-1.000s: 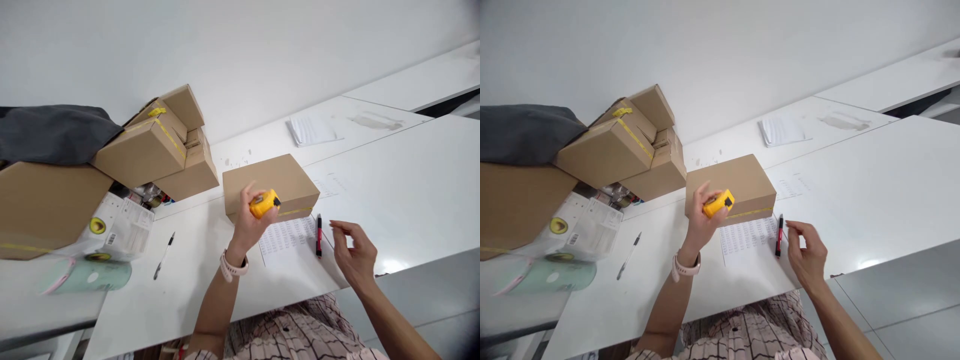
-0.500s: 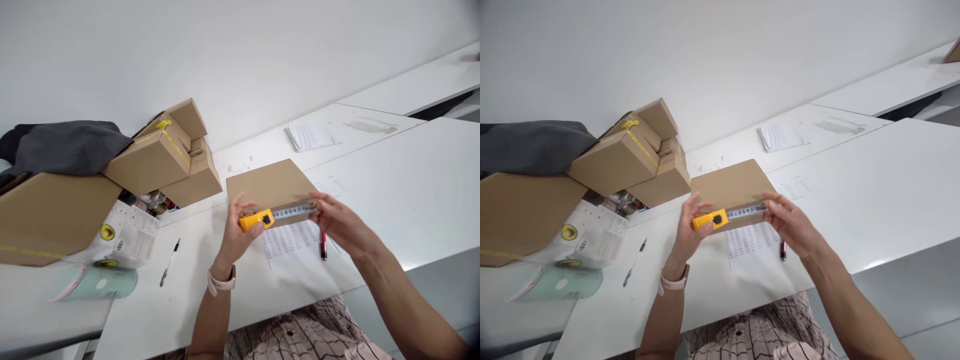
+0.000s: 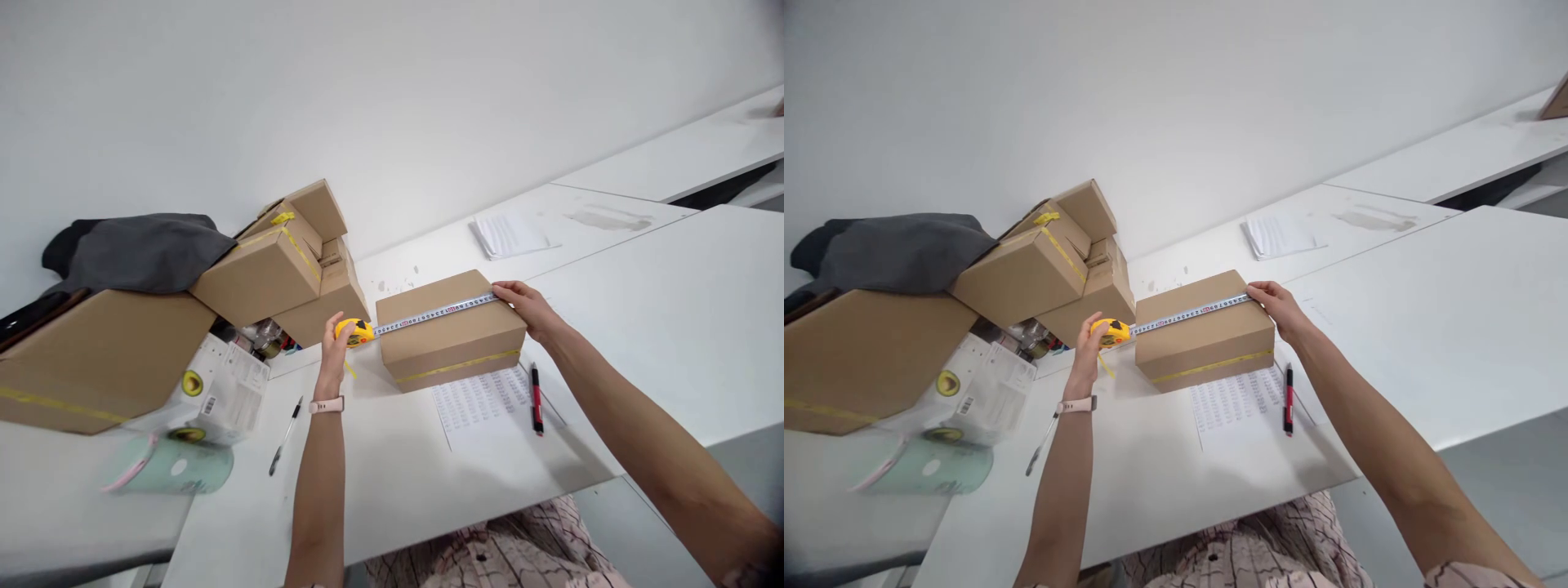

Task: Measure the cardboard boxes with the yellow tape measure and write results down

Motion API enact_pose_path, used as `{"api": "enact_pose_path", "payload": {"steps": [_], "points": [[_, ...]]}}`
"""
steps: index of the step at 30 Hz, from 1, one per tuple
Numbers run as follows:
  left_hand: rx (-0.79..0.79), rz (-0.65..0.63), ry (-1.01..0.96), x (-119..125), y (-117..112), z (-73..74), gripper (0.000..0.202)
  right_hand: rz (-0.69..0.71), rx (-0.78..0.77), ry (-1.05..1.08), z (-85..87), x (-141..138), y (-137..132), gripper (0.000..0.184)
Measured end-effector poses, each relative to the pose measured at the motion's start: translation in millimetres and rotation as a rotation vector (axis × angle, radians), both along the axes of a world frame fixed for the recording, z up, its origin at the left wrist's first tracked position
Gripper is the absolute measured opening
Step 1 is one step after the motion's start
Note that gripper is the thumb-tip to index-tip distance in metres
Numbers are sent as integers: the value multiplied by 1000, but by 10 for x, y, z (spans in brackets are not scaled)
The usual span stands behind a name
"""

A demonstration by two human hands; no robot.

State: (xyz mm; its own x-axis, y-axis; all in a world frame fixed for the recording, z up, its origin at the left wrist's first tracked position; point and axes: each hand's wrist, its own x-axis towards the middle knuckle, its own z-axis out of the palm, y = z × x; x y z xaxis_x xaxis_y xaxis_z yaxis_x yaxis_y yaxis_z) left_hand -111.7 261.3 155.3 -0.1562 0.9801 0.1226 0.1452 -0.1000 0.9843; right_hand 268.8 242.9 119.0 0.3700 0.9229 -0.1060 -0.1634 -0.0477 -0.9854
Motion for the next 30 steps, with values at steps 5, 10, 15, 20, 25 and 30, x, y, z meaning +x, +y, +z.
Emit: {"api": "enact_pose_path", "payload": {"steps": [5, 10, 15, 20, 25, 30], "points": [[-11, -46, -1, 125, -29, -16, 65, -11, -115, -2, -18, -31, 0, 39], [-33, -21, 3, 159, -36, 2, 61, -2, -114, -183, -32, 36, -10, 44], [-6, -23, -15, 185, -41, 19, 56, -37, -79, -351, 7, 70, 5, 41], [37, -43, -43, 192, -446, 169, 58, -39, 25, -450, 180, 132, 25, 30], [-270, -431, -314, 478, -1343, 14, 70, 45, 205, -472, 507, 11, 163, 31], [-605, -711, -547, 1125, -1811, -349, 82, 422, 180, -818, 670, -343, 640, 26]]}}
